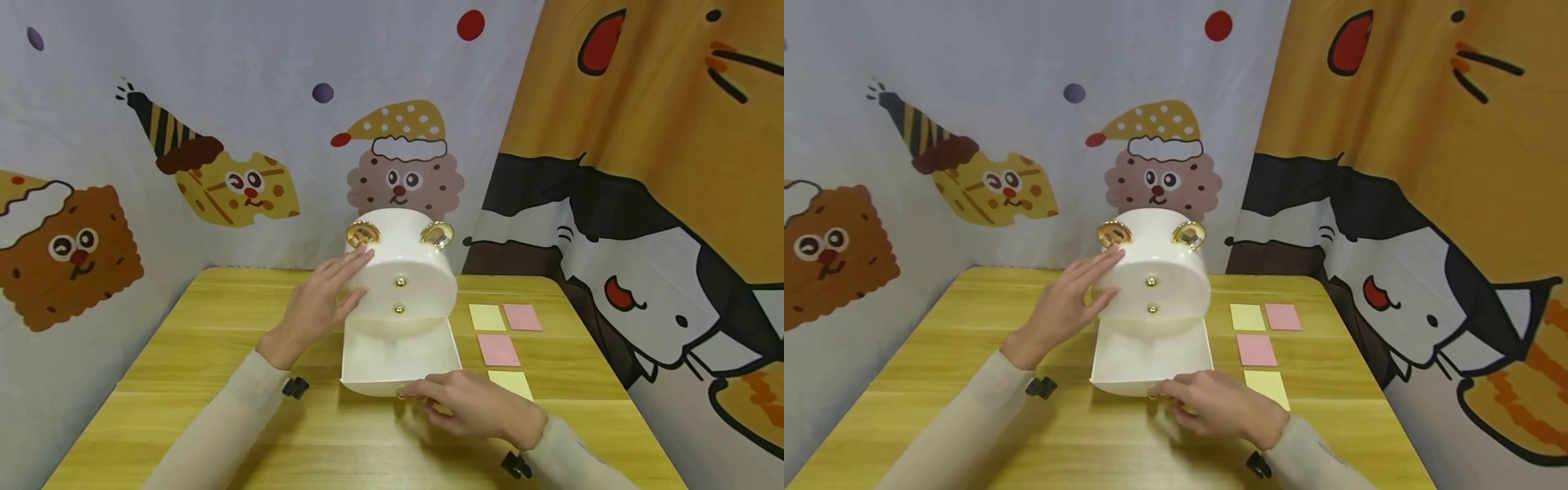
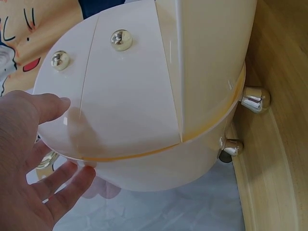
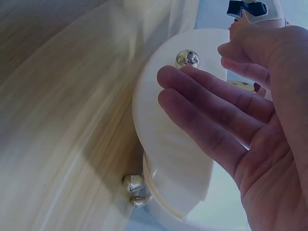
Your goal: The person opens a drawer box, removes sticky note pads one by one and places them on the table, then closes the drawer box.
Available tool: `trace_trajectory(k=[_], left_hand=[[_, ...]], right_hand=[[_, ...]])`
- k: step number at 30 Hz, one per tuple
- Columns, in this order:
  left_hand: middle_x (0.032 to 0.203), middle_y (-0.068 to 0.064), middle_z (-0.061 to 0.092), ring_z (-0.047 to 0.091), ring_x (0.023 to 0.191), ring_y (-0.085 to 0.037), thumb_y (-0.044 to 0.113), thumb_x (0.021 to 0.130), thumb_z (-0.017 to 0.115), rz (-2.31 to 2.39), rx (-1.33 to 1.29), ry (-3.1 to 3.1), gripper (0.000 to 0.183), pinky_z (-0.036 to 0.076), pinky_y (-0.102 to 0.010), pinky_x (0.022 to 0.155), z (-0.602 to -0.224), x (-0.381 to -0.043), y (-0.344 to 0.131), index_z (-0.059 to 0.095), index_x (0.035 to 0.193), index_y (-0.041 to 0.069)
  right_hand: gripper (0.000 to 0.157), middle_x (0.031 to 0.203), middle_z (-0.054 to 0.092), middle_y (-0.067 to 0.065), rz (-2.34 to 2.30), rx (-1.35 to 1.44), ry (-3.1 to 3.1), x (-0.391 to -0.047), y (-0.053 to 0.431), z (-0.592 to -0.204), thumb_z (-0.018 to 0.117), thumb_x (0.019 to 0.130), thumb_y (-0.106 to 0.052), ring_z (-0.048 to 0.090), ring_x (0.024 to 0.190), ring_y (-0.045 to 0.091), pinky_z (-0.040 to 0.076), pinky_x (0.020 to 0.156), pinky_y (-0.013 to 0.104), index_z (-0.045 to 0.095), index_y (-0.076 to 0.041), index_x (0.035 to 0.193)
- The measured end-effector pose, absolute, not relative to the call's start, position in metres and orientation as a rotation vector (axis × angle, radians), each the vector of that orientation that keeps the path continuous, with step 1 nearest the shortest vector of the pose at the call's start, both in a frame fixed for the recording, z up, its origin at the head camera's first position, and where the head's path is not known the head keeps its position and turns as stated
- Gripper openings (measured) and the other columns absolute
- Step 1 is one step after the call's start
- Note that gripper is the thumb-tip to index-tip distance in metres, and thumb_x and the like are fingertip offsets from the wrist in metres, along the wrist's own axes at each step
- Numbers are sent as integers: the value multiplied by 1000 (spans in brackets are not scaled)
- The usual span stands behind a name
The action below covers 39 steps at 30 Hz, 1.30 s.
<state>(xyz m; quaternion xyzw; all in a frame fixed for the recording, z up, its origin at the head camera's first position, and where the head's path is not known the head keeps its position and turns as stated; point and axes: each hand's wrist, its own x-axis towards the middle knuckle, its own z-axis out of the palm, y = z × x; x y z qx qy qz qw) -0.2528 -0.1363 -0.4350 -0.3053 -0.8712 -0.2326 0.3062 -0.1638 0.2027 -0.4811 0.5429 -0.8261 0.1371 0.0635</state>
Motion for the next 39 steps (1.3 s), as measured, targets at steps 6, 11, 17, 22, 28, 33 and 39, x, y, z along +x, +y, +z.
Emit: trace_trajectory(k=[6, 11, 17, 22, 28, 33, 39], left_hand=[[182, -3, 55, 71, 146, -39, 26, 111, 84, -619, -814, -2292, 74, 56, -27, 57, -435, -252, -136, 52, 177, 23], [182, -4, 56, 71, 145, -39, 26, 110, 85, -612, -818, -2283, 74, 56, -27, 57, -436, -253, -136, 53, 177, 22], [182, -5, 55, 71, 146, -39, 25, 110, 85, -617, -820, -2286, 74, 57, -28, 58, -437, -255, -136, 53, 177, 22], [182, -4, 55, 70, 146, -40, 26, 110, 85, -618, -814, -2293, 75, 61, -31, 60, -437, -255, -136, 52, 177, 23], [183, -3, 54, 69, 149, -40, 26, 111, 84, -629, -814, -2298, 74, 66, -37, 65, -435, -254, -136, 52, 177, 23], [181, -4, 56, 69, 149, -39, 25, 111, 84, -635, -822, -2283, 71, 66, -37, 65, -436, -255, -137, 55, 176, 22], [178, -5, 60, 72, 144, -39, 23, 111, 84, -639, -834, -2250, 68, 69, -40, 68, -436, -257, -137, 58, 173, 21]], right_hand=[[48, 99, 79, -12, 400, 1644, -2481, -164, 198, -484, 85, 98, -2, 54, 73, -10, 44, 67, 1, 75, -15, 144], [47, 97, 79, -12, 385, 1640, -2474, -165, 194, -486, 85, 98, -2, 59, 72, -6, 45, 68, 2, 75, -14, 142], [48, 96, 78, -12, 397, 1624, -2493, -165, 190, -489, 84, 98, -1, 55, 71, -8, 44, 67, 3, 75, -14, 143], [48, 96, 79, -10, 396, 1614, -2514, -165, 187, -491, 85, 99, -2, 51, 73, -9, 43, 66, 2, 74, -12, 145], [45, 100, 81, -7, 406, 1600, -2549, -165, 184, -492, 83, 102, -2, 42, 70, -11, 38, 62, 2, 74, -10, 146], [42, 113, 87, -3, 400, 1576, -2544, -165, 183, -498, 81, 103, -2, 44, 69, -9, 36, 58, 3, 75, -11, 144], [38, 121, 89, -2, 379, 1578, -2493, -165, 182, -504, 82, 103, -1, 49, 70, -8, 41, 60, 3, 76, -10, 140]])
